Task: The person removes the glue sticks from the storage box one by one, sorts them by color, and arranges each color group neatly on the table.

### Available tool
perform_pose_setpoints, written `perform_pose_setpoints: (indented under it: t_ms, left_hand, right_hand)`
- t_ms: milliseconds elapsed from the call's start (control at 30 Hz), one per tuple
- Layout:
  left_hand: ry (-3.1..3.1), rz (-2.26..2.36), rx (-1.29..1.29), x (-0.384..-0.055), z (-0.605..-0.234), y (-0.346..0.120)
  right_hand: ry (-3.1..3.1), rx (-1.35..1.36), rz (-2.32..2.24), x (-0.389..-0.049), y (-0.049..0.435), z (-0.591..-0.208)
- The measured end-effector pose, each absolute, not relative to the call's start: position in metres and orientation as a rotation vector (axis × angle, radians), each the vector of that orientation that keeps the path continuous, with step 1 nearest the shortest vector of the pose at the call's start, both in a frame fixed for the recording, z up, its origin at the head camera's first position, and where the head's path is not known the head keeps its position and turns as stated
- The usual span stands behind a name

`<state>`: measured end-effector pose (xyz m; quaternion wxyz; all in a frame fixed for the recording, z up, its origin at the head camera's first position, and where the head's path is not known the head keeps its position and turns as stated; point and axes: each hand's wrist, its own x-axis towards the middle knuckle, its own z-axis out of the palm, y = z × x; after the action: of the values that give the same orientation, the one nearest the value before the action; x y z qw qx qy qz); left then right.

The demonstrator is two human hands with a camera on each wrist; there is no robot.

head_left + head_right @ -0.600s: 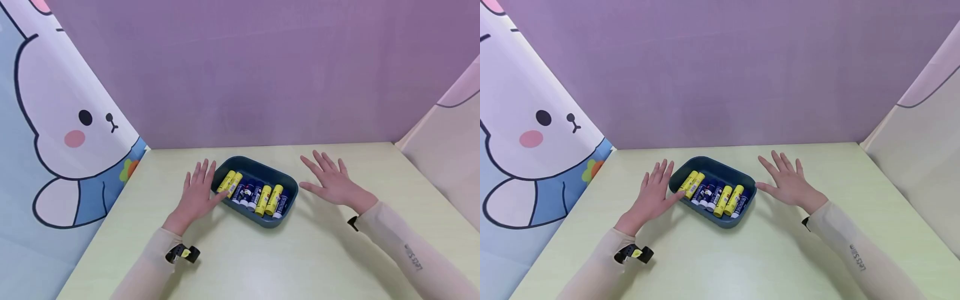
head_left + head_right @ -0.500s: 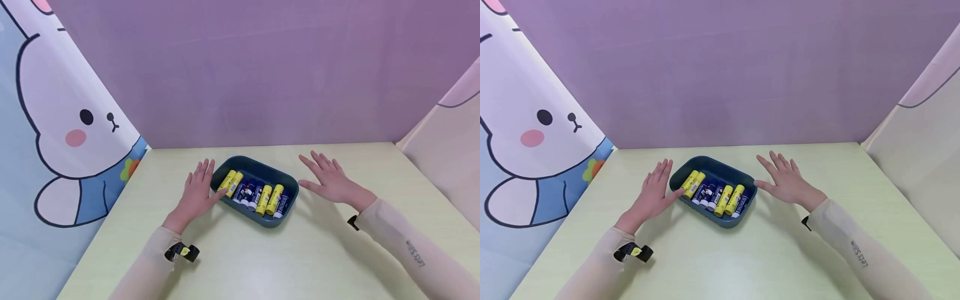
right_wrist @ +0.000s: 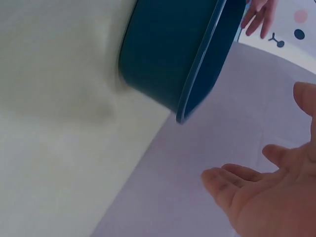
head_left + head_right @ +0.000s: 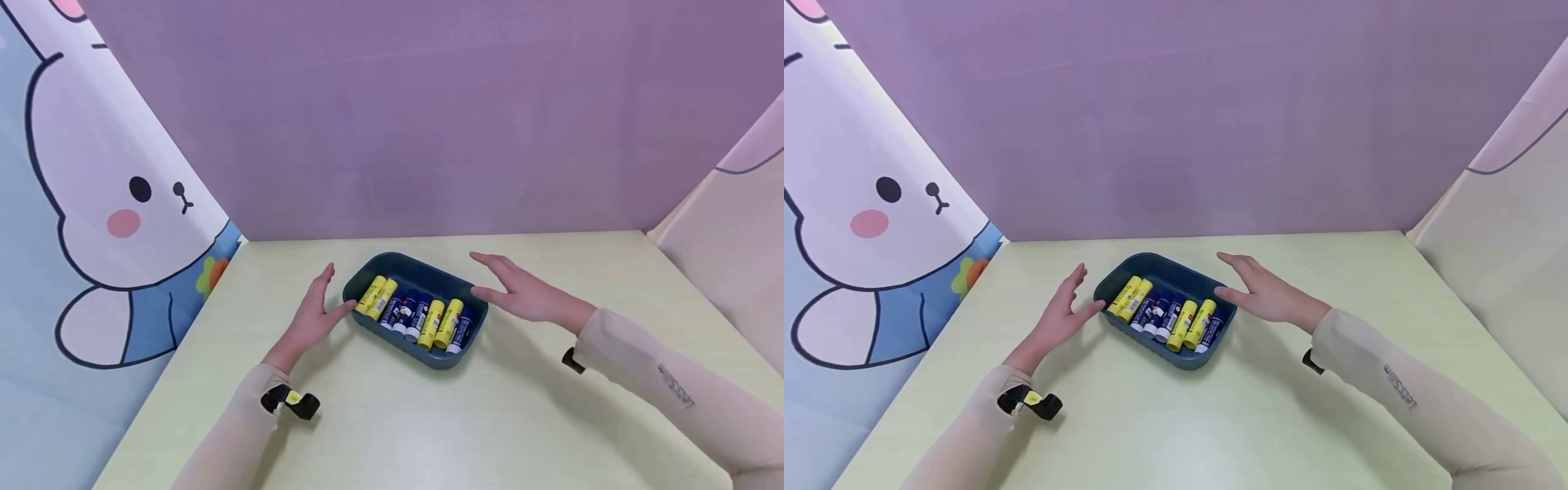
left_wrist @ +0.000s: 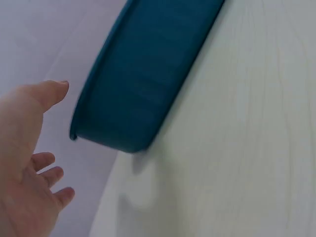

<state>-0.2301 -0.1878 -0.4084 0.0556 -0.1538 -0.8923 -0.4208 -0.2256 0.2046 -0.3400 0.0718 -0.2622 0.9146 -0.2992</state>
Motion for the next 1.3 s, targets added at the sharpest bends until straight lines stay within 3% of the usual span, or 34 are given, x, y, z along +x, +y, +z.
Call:
perform_pose_setpoints:
  t_ms: [200, 700, 1300]
  left_hand:
    - [-2.602, -1.541, -0.406, -0.238, -0.419, -0.192]
    - [-2.504, -1.878, -0.334, -0.245, -0.428, -0.195]
    - [-2.508, -1.92, -0.335, -0.241, -0.425, -0.2]
  right_hand:
    - [2.597, -0.785, -1.099, -0.229, 0.191, -0.339]
    - [2.138, -0.474, -1.38, -0.248, 0.172, -0.339]
    - [2.029, -0.166, -1.185, -0.257, 0.149, -0.339]
